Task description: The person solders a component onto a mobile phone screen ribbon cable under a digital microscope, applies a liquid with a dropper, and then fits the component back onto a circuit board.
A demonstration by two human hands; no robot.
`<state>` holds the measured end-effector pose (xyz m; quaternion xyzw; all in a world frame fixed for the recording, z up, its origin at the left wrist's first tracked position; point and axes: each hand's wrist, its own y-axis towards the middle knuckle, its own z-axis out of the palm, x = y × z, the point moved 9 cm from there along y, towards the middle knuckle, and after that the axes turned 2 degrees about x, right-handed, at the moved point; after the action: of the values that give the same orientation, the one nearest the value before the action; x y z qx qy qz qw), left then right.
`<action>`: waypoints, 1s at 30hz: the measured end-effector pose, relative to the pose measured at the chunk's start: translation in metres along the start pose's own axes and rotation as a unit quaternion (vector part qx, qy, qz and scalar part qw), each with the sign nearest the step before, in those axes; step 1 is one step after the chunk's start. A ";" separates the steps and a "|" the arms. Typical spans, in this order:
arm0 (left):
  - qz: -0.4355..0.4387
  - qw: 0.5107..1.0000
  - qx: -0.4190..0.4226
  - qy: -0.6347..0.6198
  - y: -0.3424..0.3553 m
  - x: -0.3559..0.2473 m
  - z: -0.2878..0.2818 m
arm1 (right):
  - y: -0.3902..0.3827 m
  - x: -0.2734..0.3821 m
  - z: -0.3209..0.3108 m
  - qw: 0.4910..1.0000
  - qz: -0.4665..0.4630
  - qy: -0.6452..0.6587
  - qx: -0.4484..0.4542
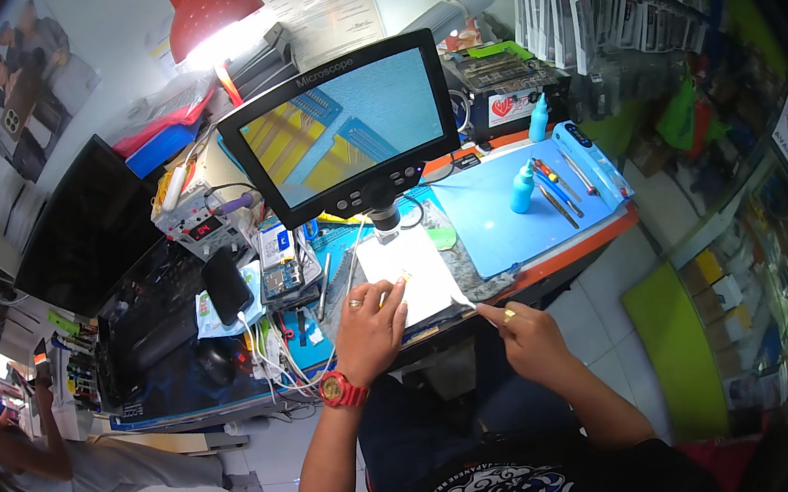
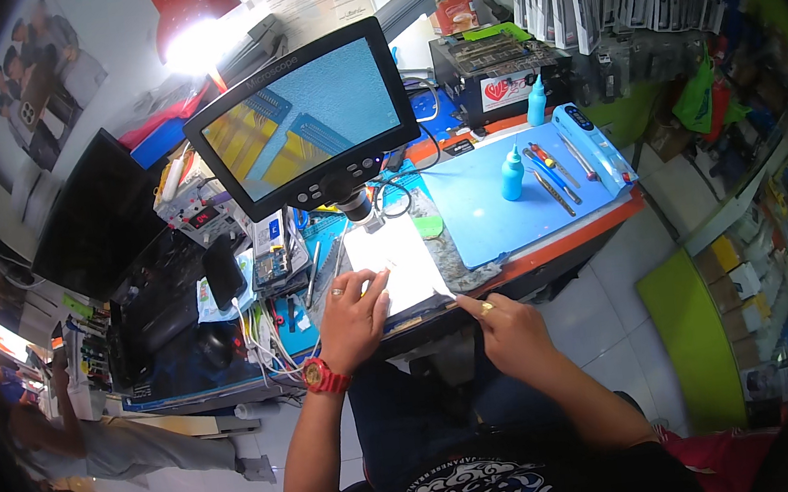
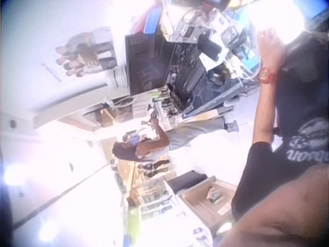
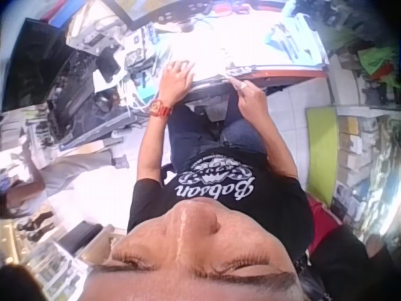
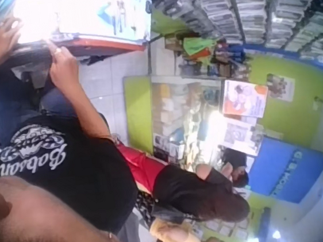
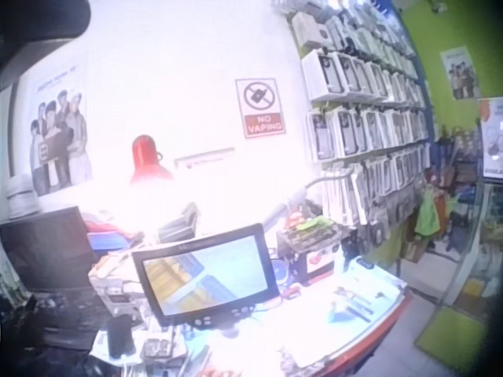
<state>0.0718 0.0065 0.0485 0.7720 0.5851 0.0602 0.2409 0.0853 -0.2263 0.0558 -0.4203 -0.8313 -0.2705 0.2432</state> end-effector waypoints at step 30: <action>-0.004 1.000 -0.013 0.008 -0.003 0.000 -0.003 | -0.053 -0.028 0.006 0.992 0.030 0.125 -0.002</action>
<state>0.0686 0.0083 0.0498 0.7662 0.5889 0.0729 0.2465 0.0549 -0.2651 0.0211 -0.4089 -0.7808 -0.3148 0.3522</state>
